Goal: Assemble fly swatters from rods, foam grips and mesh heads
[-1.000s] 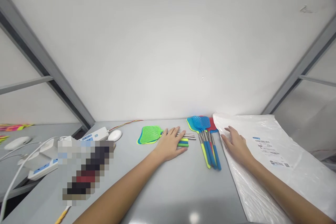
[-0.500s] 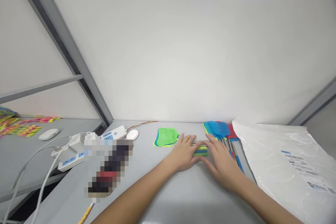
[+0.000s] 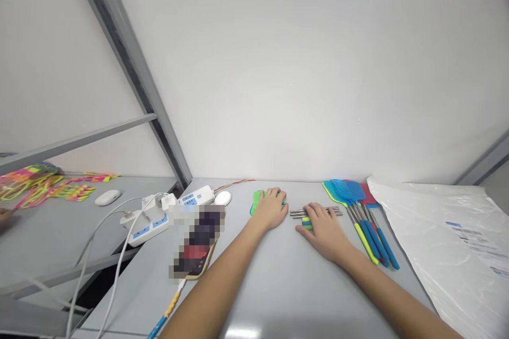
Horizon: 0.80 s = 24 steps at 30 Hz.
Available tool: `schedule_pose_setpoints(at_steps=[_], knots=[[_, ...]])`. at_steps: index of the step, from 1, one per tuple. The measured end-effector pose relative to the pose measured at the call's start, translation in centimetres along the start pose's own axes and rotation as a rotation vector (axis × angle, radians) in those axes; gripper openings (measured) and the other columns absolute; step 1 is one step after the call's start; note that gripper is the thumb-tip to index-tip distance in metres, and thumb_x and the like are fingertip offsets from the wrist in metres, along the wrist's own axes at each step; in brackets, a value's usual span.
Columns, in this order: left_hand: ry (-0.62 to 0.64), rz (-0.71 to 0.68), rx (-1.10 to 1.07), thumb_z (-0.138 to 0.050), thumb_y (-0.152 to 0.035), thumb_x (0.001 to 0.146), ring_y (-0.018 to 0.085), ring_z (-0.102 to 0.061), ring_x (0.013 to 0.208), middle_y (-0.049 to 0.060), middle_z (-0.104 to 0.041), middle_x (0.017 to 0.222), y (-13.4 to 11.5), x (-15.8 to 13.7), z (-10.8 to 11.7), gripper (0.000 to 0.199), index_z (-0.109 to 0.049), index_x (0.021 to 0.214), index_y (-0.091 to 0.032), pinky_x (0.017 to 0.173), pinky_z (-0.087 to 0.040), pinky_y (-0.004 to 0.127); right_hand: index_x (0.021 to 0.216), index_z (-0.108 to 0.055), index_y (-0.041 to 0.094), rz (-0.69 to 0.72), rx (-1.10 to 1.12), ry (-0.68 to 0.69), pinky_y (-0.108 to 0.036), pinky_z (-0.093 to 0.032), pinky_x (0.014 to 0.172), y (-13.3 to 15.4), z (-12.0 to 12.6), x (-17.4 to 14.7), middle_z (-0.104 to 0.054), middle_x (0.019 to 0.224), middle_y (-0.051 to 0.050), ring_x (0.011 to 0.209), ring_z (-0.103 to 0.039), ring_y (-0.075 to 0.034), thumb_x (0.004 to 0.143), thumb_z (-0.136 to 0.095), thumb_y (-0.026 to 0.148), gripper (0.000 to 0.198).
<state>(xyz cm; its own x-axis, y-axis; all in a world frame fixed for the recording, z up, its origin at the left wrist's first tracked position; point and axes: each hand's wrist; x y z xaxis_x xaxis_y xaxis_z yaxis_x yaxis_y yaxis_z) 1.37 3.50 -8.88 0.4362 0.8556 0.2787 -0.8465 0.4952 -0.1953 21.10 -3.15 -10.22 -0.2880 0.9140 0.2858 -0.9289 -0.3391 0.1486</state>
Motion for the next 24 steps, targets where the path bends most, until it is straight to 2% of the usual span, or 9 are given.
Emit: schedule_pose_setpoints(at_steps=[4, 10, 17, 24], knots=[[-0.016, 0.021, 0.012, -0.041, -0.037, 0.091, 0.027, -0.045, 0.117, 0.009, -0.052, 0.122, 0.5, -2.5, 1.2, 0.025, -0.054, 0.107, -0.023, 0.102, -0.029, 0.049, 0.126, -0.050, 0.020, 0.037, 0.007, -0.036, -0.050, -0.023, 0.105, 0.7, 0.2, -0.8, -0.053, 0.127, -0.014, 0.118, -0.046, -0.029, 0.090, -0.037, 0.059, 0.055], [-0.055, 0.060, 0.010, -0.044, -0.036, 0.090, 0.025, -0.048, 0.110, 0.006, -0.056, 0.111, 0.9, -5.4, 2.6, 0.018, -0.054, 0.098, -0.024, 0.102, -0.029, 0.047, 0.127, -0.049, 0.020, 0.082, 0.026, -0.045, -0.049, -0.024, 0.104, 1.4, 0.0, -1.0, -0.053, 0.126, -0.013, 0.117, -0.046, -0.029, 0.090, -0.039, 0.059, 0.055], [-0.083, 0.056, -0.034, -0.049, -0.035, 0.087, 0.023, -0.053, 0.099, 0.005, -0.058, 0.103, 1.3, -4.4, 2.7, 0.014, -0.054, 0.092, -0.022, 0.095, -0.034, 0.042, 0.123, -0.052, 0.022, 0.055, 0.061, -0.051, -0.048, -0.025, 0.103, 1.5, -0.5, 0.7, -0.055, 0.123, -0.012, 0.115, -0.048, -0.028, 0.089, -0.042, 0.062, 0.053], [-0.088, 0.020, -0.058, -0.050, -0.033, 0.085, 0.023, -0.054, 0.100, 0.005, -0.060, 0.101, 2.0, -2.3, 2.4, 0.014, -0.056, 0.092, -0.022, 0.097, -0.035, 0.042, 0.119, -0.054, 0.022, -0.013, 0.061, -0.083, -0.049, -0.026, 0.102, 1.6, -1.2, 3.3, -0.055, 0.122, -0.012, 0.113, -0.048, -0.029, 0.090, -0.041, 0.060, 0.050]])
Point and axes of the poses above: each hand's wrist, its own x-axis towards the middle knuckle, its own z-axis out of the back of the hand, y = z × x
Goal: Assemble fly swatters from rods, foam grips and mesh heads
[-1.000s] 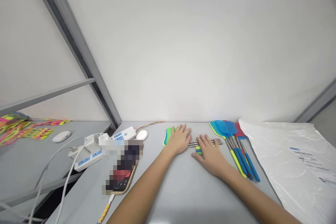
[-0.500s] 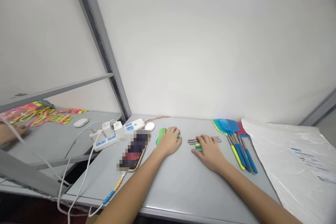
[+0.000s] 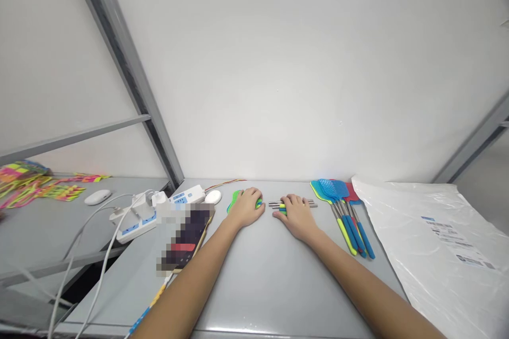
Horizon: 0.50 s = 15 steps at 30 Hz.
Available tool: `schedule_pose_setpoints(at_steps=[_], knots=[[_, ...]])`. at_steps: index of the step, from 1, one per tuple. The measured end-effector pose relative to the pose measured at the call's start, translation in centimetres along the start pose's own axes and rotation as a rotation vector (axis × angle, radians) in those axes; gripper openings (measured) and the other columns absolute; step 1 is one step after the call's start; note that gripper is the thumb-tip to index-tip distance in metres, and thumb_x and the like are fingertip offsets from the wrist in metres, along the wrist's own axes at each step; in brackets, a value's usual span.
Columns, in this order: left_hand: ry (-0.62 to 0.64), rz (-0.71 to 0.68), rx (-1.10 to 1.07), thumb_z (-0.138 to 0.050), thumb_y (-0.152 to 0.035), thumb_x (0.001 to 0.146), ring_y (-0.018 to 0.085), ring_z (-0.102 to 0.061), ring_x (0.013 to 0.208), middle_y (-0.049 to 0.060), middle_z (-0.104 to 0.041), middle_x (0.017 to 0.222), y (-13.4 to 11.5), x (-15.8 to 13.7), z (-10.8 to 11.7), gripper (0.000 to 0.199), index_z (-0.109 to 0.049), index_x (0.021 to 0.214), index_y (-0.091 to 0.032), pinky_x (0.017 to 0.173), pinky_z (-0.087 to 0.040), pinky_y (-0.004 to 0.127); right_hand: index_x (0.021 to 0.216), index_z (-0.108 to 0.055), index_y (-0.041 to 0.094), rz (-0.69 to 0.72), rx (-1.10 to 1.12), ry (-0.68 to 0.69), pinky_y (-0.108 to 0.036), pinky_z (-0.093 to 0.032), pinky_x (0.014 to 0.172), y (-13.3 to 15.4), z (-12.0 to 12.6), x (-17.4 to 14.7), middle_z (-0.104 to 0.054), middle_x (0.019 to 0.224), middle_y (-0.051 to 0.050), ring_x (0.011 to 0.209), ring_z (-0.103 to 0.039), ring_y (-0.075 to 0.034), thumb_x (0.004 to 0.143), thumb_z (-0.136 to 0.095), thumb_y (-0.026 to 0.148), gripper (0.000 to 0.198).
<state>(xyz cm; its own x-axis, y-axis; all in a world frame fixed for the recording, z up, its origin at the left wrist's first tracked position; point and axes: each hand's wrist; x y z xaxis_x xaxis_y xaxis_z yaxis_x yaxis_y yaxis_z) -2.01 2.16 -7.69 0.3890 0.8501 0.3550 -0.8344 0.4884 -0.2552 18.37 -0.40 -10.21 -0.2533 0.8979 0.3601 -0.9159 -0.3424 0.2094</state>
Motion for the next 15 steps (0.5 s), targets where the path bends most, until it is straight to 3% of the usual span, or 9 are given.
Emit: schedule_pose_setpoints(at_steps=[9, 15], knots=[[-0.036, 0.013, -0.067, -0.049, -0.039, 0.087, 0.024, -0.041, 0.128, 0.008, -0.052, 0.133, 1.7, -0.2, 1.2, 0.042, -0.045, 0.127, -0.024, 0.113, -0.016, 0.049, 0.137, -0.037, 0.020, -0.021, 0.047, -0.035, -0.051, -0.020, 0.108, -0.5, -0.5, -0.2, -0.044, 0.138, -0.015, 0.129, -0.038, -0.030, 0.085, -0.049, 0.059, 0.066], [0.127, 0.051, -0.078, -0.065, -0.063, 0.068, 0.034, -0.039, 0.131, 0.011, -0.044, 0.142, 3.4, -1.1, 2.2, 0.083, -0.039, 0.138, -0.028, 0.106, -0.028, 0.054, 0.138, -0.031, 0.022, 0.019, 0.202, -0.006, -0.050, -0.023, 0.111, -1.3, -0.1, -0.7, -0.039, 0.140, -0.013, 0.133, -0.034, -0.028, 0.079, -0.063, 0.046, 0.072]])
Point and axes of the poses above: each hand's wrist, its own x-axis towards the middle knuckle, its own z-axis out of the back of the hand, y = z × x
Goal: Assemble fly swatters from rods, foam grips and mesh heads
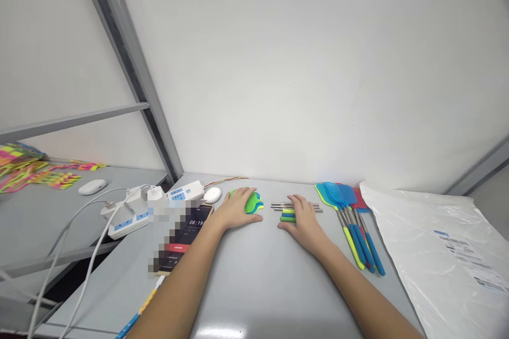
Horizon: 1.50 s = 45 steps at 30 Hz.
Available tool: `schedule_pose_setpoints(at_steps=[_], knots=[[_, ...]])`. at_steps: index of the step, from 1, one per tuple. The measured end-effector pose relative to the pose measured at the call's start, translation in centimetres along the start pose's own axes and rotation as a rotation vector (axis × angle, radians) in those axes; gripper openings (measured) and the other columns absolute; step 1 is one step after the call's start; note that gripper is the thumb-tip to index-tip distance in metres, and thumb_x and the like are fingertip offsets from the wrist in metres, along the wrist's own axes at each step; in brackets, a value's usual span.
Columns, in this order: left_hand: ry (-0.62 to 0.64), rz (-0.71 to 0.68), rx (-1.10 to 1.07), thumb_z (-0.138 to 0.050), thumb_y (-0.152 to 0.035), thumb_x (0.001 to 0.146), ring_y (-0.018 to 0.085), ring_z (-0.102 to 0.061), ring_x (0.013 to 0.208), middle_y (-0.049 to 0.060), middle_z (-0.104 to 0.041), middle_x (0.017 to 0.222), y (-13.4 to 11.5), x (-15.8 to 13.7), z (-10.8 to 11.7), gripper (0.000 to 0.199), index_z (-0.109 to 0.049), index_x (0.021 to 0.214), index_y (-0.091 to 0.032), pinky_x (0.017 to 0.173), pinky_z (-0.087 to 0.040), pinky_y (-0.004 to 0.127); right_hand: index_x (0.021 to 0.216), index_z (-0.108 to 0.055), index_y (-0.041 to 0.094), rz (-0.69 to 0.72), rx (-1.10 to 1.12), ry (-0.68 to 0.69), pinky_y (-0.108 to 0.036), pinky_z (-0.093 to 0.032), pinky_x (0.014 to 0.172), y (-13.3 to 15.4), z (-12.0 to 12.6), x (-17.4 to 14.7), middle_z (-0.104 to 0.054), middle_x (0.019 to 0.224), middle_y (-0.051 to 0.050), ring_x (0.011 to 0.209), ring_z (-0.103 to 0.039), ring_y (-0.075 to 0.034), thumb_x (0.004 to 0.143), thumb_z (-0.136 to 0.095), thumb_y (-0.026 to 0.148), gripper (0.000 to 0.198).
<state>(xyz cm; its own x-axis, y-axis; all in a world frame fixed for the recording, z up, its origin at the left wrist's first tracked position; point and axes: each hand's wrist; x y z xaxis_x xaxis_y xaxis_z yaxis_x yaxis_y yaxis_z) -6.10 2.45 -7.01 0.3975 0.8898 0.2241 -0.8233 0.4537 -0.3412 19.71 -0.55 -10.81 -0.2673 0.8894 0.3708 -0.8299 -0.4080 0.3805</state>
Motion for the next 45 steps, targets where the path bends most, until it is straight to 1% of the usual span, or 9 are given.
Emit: schedule_pose_setpoints(at_steps=[5, 8, 11, 20, 26, 30, 34, 40, 45], knots=[[0.043, 0.019, 0.011, -0.065, -0.065, 0.067, 0.033, -0.040, 0.131, 0.009, -0.045, 0.142, 0.4, 0.2, 0.0, 0.083, -0.040, 0.138, -0.029, 0.104, -0.033, 0.050, 0.127, -0.040, 0.023, 0.070, 0.173, 0.020, -0.038, -0.034, 0.108, -0.5, 1.1, -0.2, -0.035, 0.141, -0.010, 0.132, -0.035, -0.022, 0.080, -0.064, 0.024, 0.053], [0.050, 0.033, 0.023, -0.061, -0.066, 0.070, 0.033, -0.039, 0.130, 0.009, -0.044, 0.142, 0.1, 0.5, 0.1, 0.079, -0.042, 0.136, -0.029, 0.104, -0.033, 0.049, 0.106, -0.050, 0.022, 0.119, 0.169, 0.028, -0.036, -0.038, 0.104, -0.7, 1.6, -0.3, -0.041, 0.135, -0.008, 0.128, -0.039, -0.021, 0.082, -0.063, 0.019, 0.027], [0.050, 0.054, 0.028, -0.057, -0.068, 0.071, 0.034, -0.040, 0.128, 0.009, -0.043, 0.142, -0.3, 0.5, 0.2, 0.076, -0.043, 0.135, -0.029, 0.103, -0.033, 0.050, 0.093, -0.054, 0.021, 0.150, 0.121, 0.029, -0.035, -0.041, 0.099, -0.8, 1.5, -0.1, -0.048, 0.125, -0.008, 0.120, -0.045, -0.021, 0.082, -0.063, 0.017, 0.014], [0.024, 0.088, 0.029, -0.051, -0.057, 0.080, 0.032, -0.043, 0.122, 0.009, -0.048, 0.132, -0.1, 0.8, -0.1, 0.056, -0.052, 0.127, -0.026, 0.100, -0.037, 0.046, 0.088, -0.059, 0.017, 0.189, 0.021, -0.029, -0.046, -0.037, 0.098, -0.8, 0.5, 0.4, -0.053, 0.120, -0.012, 0.115, -0.045, -0.028, 0.081, -0.067, 0.016, 0.010], [0.041, 0.086, 0.057, -0.056, -0.064, 0.073, 0.033, -0.039, 0.126, 0.008, -0.045, 0.137, -0.5, 1.0, 0.1, 0.066, -0.052, 0.127, -0.026, 0.102, -0.035, 0.046, 0.097, -0.056, 0.018, 0.203, 0.014, -0.058, -0.040, -0.037, 0.096, 0.2, 1.4, 0.6, -0.057, 0.112, -0.009, 0.108, -0.047, -0.023, 0.089, -0.057, 0.017, 0.008], [0.068, 0.072, 0.080, -0.053, -0.064, 0.076, 0.032, -0.041, 0.124, 0.007, -0.049, 0.135, -0.4, 1.1, 0.1, 0.061, -0.054, 0.124, -0.027, 0.102, -0.034, 0.046, 0.098, -0.054, 0.018, 0.157, 0.004, -0.065, -0.033, -0.040, 0.086, 0.4, 1.9, 0.7, -0.060, 0.098, -0.006, 0.097, -0.051, -0.021, 0.093, -0.051, 0.020, 0.006], [0.013, 0.052, 0.090, -0.053, -0.063, 0.078, 0.031, -0.041, 0.126, 0.007, -0.048, 0.138, -0.9, 1.1, -0.1, 0.060, -0.052, 0.126, -0.027, 0.105, -0.030, 0.050, 0.098, -0.054, 0.019, 0.103, -0.027, -0.050, -0.030, -0.039, 0.078, 0.5, 1.8, 0.9, -0.061, 0.094, -0.005, 0.090, -0.053, -0.019, 0.095, -0.048, 0.022, 0.007], [-0.080, -0.138, 0.080, -0.051, -0.048, 0.087, 0.026, -0.047, 0.119, 0.005, -0.057, 0.126, -5.7, 0.5, -1.2, 0.035, -0.058, 0.115, -0.028, 0.111, -0.013, 0.058, 0.099, -0.056, 0.019, -0.022, -0.119, -0.041, -0.029, -0.034, 0.075, 0.9, 2.0, 1.1, -0.062, 0.097, -0.005, 0.089, -0.055, -0.020, 0.095, -0.045, 0.024, 0.012], [-0.050, -0.258, 0.049, -0.055, -0.042, 0.087, 0.025, -0.049, 0.115, 0.003, -0.060, 0.119, -8.7, 0.0, -2.5, 0.027, -0.059, 0.110, -0.029, 0.112, -0.012, 0.060, 0.098, -0.057, 0.020, -0.225, -0.222, -0.029, -0.027, -0.029, 0.061, -0.6, 3.1, 1.3, -0.063, 0.091, -0.003, 0.075, -0.056, -0.016, 0.095, -0.043, 0.021, 0.014]])
Point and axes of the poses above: each hand's wrist, its own x-axis towards the middle knuckle, its own z-axis out of the back of the hand, y = z × x
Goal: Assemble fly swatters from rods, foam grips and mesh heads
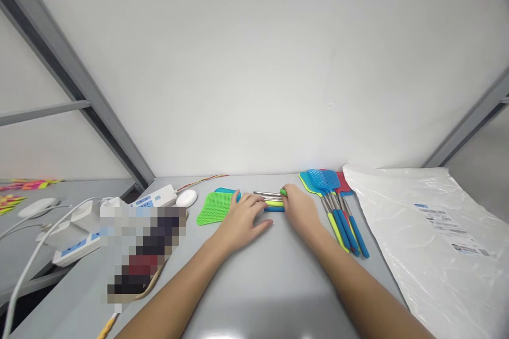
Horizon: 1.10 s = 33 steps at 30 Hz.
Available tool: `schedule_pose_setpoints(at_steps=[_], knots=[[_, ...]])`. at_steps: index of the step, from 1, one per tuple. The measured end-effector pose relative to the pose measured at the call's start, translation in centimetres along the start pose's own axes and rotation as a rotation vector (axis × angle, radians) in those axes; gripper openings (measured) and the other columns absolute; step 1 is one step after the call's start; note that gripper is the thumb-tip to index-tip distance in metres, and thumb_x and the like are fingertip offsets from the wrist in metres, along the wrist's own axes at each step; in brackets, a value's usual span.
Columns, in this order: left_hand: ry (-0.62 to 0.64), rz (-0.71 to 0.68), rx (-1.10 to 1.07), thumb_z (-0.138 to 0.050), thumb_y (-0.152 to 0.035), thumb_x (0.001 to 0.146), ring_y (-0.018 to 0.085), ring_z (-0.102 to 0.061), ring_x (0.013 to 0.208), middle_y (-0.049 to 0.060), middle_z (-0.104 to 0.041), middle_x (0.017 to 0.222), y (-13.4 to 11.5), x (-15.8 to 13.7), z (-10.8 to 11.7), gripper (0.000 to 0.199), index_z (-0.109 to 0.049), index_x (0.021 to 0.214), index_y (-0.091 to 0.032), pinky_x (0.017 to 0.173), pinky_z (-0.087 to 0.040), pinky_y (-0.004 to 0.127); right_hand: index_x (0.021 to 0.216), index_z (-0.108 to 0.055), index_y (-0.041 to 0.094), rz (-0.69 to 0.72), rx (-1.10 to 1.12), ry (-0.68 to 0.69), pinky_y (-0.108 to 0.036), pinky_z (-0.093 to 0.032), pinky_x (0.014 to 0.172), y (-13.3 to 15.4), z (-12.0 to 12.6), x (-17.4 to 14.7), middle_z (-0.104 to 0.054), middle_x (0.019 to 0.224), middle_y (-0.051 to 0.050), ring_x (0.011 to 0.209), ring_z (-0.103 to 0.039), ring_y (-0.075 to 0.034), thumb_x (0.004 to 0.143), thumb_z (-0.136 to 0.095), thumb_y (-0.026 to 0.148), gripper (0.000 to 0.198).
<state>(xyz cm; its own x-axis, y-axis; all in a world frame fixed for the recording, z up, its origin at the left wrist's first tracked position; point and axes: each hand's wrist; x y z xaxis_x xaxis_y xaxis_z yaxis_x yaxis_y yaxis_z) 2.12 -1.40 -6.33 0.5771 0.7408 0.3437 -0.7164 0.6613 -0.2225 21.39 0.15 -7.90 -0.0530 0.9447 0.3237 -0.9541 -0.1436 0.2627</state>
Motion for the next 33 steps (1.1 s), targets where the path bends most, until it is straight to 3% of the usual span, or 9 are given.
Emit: schedule_pose_setpoints(at_steps=[3, 7, 10, 13, 17, 21, 27, 33], knots=[[-0.015, -0.021, 0.014, -0.056, -0.039, 0.087, 0.024, -0.050, 0.114, 0.003, -0.060, 0.117, 0.1, 0.1, 0.0, 0.025, -0.060, 0.109, -0.028, 0.112, -0.013, 0.060, 0.095, -0.061, 0.021, -0.065, -0.059, 0.030, -0.026, -0.026, 0.057, -1.1, 0.3, 0.4, -0.062, 0.090, -0.003, 0.075, -0.057, -0.015, 0.094, -0.046, 0.024, 0.016], [-0.067, 0.048, 0.057, -0.054, -0.042, 0.088, 0.025, -0.050, 0.112, 0.004, -0.060, 0.118, 2.3, 0.1, 1.5, 0.027, -0.060, 0.110, -0.028, 0.110, -0.021, 0.056, 0.086, -0.066, 0.023, -0.089, -0.097, 0.082, -0.026, -0.024, 0.054, -1.6, 0.4, 1.0, -0.059, 0.087, -0.003, 0.075, -0.057, -0.015, 0.092, -0.048, 0.030, 0.020], [-0.045, 0.165, 0.049, -0.062, -0.055, 0.078, 0.030, -0.044, 0.121, 0.006, -0.054, 0.128, 4.8, -0.4, 3.0, 0.050, -0.057, 0.120, -0.028, 0.103, -0.034, 0.049, 0.084, -0.067, 0.023, -0.082, -0.097, 0.104, -0.025, -0.025, 0.054, -1.6, 0.2, 1.2, -0.058, 0.087, -0.003, 0.075, -0.057, -0.015, 0.092, -0.049, 0.032, 0.022], [0.064, 0.278, 0.021, -0.068, -0.067, 0.063, 0.036, -0.035, 0.129, 0.009, -0.043, 0.141, 7.1, -1.2, 3.8, 0.083, -0.047, 0.134, -0.029, 0.101, -0.037, 0.050, 0.084, -0.068, 0.023, -0.079, -0.091, 0.115, -0.026, -0.028, 0.055, -1.7, -0.2, 1.4, -0.057, 0.088, -0.004, 0.078, -0.058, -0.017, 0.093, -0.048, 0.031, 0.024], [0.104, 0.308, 0.010, -0.068, -0.070, 0.061, 0.037, -0.032, 0.131, 0.009, -0.039, 0.144, 8.1, -1.6, 3.7, 0.090, -0.042, 0.138, -0.030, 0.103, -0.033, 0.051, 0.087, -0.069, 0.022, -0.103, -0.081, 0.119, -0.026, -0.031, 0.056, -2.0, -0.6, 1.7, -0.057, 0.089, -0.006, 0.076, -0.058, -0.017, 0.093, -0.048, 0.031, 0.025], [0.068, 0.235, 0.007, -0.064, -0.064, 0.071, 0.033, -0.037, 0.128, 0.007, -0.044, 0.140, 6.7, -1.0, 2.6, 0.072, -0.047, 0.132, -0.030, 0.106, -0.029, 0.050, 0.086, -0.069, 0.020, -0.120, -0.075, 0.118, -0.027, -0.034, 0.058, -2.2, -0.8, 2.1, -0.058, 0.090, -0.007, 0.075, -0.059, -0.017, 0.093, -0.048, 0.032, 0.026], [-0.029, 0.084, 0.023, -0.056, -0.049, 0.085, 0.028, -0.042, 0.123, 0.005, -0.050, 0.134, 2.1, 0.0, 0.6, 0.037, -0.057, 0.117, -0.029, 0.111, -0.016, 0.056, 0.086, -0.069, 0.020, -0.126, -0.088, 0.116, -0.025, -0.034, 0.057, -2.4, -0.8, 2.3, -0.059, 0.091, -0.006, 0.077, -0.061, -0.018, 0.092, -0.051, 0.036, 0.024], [-0.003, -0.006, -0.016, -0.059, -0.040, 0.086, 0.028, -0.042, 0.121, 0.005, -0.052, 0.130, -0.3, 0.0, 0.0, 0.028, -0.060, 0.113, -0.031, 0.110, -0.016, 0.061, 0.086, -0.067, 0.020, -0.078, -0.100, 0.097, -0.026, -0.034, 0.057, -2.4, -1.1, 2.3, -0.059, 0.090, -0.006, 0.076, -0.061, -0.018, 0.088, -0.058, 0.033, 0.016]])
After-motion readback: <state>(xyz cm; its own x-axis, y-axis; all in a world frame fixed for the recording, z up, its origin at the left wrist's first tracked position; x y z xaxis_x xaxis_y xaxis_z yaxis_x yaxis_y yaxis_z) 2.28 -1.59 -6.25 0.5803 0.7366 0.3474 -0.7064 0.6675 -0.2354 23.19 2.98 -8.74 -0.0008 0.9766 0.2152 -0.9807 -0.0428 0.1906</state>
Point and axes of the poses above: each hand's wrist, its own x-axis towards the middle knuckle, its own z-axis out of the back of the hand, y = z × x
